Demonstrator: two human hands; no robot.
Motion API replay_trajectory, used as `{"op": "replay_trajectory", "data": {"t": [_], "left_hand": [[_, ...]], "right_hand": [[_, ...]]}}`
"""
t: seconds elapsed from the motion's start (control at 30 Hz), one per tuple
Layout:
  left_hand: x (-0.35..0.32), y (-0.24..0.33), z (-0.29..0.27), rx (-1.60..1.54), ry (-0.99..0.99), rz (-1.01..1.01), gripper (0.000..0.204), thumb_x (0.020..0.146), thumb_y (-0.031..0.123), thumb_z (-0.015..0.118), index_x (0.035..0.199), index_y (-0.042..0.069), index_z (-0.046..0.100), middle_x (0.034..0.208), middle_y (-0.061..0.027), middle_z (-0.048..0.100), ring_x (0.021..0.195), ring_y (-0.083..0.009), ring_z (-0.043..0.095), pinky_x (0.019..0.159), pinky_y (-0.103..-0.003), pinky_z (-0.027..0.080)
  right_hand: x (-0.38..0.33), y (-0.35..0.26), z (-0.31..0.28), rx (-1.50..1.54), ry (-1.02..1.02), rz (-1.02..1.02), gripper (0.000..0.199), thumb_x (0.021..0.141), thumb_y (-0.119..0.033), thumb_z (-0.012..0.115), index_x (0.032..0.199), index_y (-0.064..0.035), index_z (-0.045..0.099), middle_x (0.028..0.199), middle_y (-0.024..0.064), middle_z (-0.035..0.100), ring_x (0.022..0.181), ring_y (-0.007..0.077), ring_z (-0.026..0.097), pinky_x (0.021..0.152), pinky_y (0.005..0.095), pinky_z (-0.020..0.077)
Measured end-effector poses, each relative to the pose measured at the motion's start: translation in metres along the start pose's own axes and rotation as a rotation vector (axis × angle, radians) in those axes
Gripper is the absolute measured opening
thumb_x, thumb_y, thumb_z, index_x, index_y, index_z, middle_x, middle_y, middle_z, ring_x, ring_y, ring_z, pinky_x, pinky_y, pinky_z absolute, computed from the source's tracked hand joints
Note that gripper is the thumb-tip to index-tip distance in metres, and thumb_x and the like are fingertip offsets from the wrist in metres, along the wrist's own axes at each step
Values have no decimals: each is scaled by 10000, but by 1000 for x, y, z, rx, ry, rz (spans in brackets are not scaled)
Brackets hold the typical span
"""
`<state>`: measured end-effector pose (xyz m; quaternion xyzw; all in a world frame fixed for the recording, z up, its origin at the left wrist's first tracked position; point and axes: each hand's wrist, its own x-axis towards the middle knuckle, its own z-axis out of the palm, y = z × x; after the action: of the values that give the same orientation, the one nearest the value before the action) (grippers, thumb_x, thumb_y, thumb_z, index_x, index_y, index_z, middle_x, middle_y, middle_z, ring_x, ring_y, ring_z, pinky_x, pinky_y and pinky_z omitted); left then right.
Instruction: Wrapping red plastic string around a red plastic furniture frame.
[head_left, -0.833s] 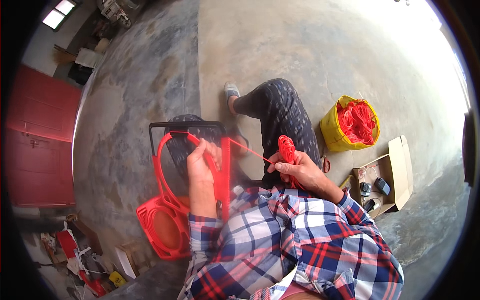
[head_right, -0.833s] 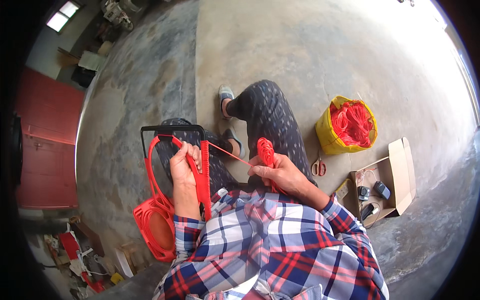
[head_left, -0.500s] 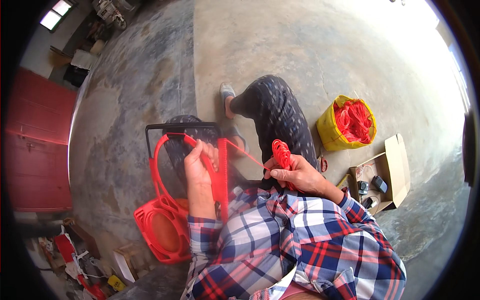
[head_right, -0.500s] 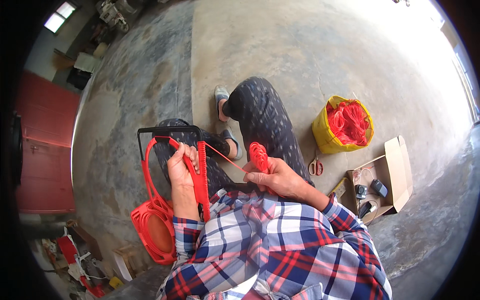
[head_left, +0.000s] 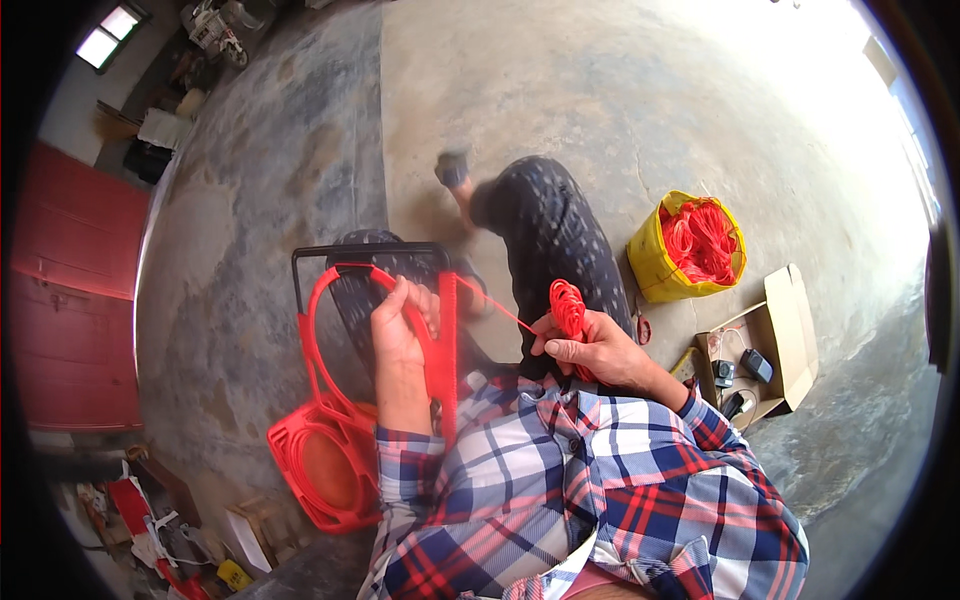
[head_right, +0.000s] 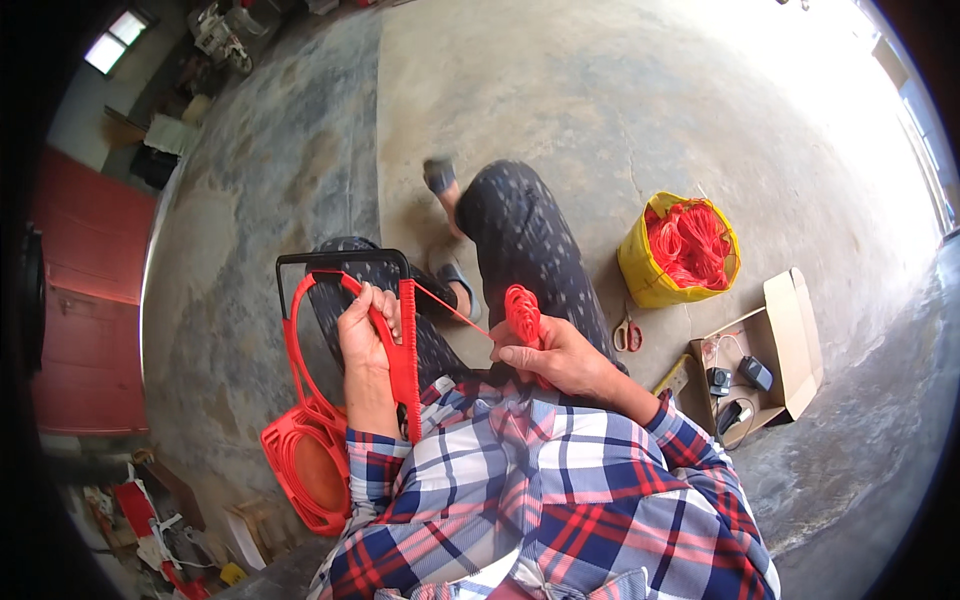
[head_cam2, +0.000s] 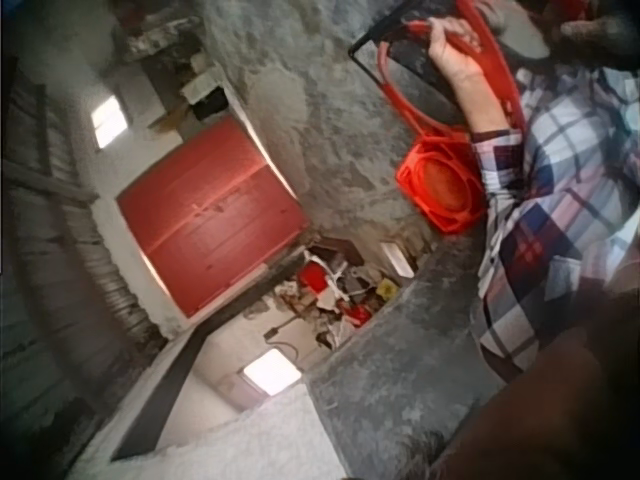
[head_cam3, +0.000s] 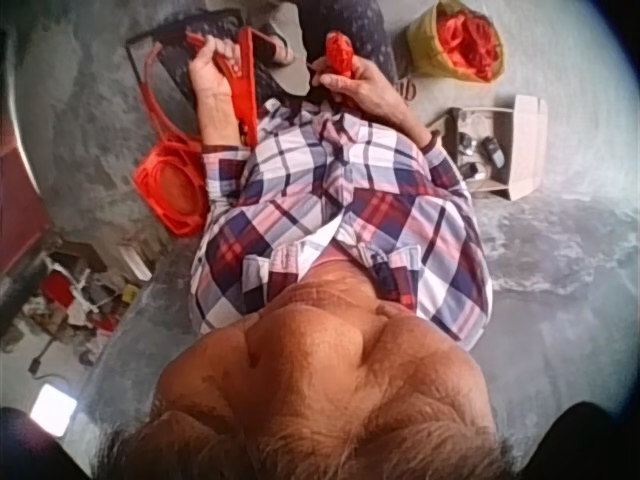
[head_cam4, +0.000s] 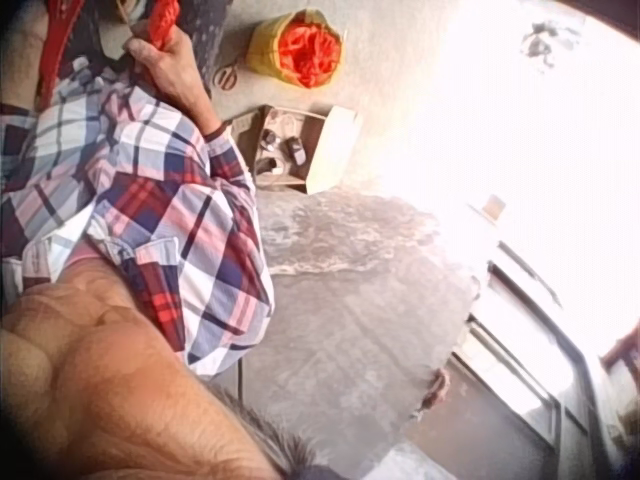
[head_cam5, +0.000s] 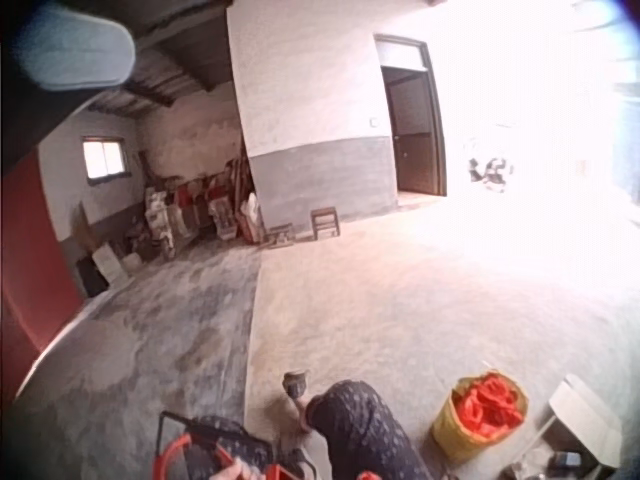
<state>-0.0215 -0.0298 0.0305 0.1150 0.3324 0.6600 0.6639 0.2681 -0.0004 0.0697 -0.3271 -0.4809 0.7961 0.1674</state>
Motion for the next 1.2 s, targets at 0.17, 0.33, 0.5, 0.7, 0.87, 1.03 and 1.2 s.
{"op": "replay_trajectory", "data": {"t": [0.17, 0.33, 0.5, 0.7, 0.87, 1.03, 1.2], "left_hand": [[-1, -2, 0, -20, 18, -14, 372, 953, 307, 516, 657, 86, 473, 606, -59, 472, 485, -172, 431, 391, -293, 356], [4, -2, 2, -32, -20, -23, 379, 950, 300, 523, 648, 79, 469, 608, -64, 471, 487, -179, 432, 402, -293, 362], [5, -1, 2, -27, -36, -29, 379, 951, 297, 522, 648, 75, 473, 604, -68, 469, 486, -181, 430, 406, -288, 372], [5, 0, 5, -14, -21, -24, 384, 957, 304, 506, 650, 77, 476, 595, -59, 464, 482, -174, 428, 398, -287, 372], [7, 1, 6, -22, -29, -32, 384, 961, 305, 499, 651, 79, 477, 594, -55, 465, 475, -173, 424, 387, -290, 361], [9, -1, 6, -36, -41, -44, 382, 960, 304, 502, 652, 80, 480, 597, -56, 469, 479, -174, 428, 383, -296, 347], [9, -2, 3, -32, -56, -36, 381, 961, 306, 502, 655, 79, 487, 602, -58, 476, 481, -177, 436, 381, -297, 345]], "right_hand": [[1, 6, 2, -8, -24, 21, 320, 921, -205, 635, 1172, -16, 572, 958, 23, 649, 674, 66, 527, 610, 225, 455], [-4, 4, 7, 16, -2, 1, 328, 918, -198, 639, 1180, -15, 565, 964, 30, 646, 687, 70, 535, 622, 228, 461], [-6, 6, 4, 58, 26, -24, 325, 916, -190, 641, 1182, -20, 565, 962, 32, 646, 696, 71, 541, 634, 224, 464], [-6, 4, 6, 34, 20, -4, 334, 911, -208, 647, 1179, -24, 568, 975, 23, 638, 720, 66, 540, 640, 226, 465], [-6, 6, 6, 15, 20, -35, 324, 914, -210, 643, 1171, -27, 571, 975, 15, 634, 715, 62, 537, 638, 225, 463], [-6, 6, 5, 0, 20, -21, 321, 915, -210, 642, 1169, -27, 572, 968, 15, 636, 694, 61, 532, 632, 221, 460], [-6, 6, 5, 3, 28, 3, 321, 915, -207, 642, 1170, -27, 572, 962, 16, 639, 688, 61, 529, 628, 220, 460]]}}
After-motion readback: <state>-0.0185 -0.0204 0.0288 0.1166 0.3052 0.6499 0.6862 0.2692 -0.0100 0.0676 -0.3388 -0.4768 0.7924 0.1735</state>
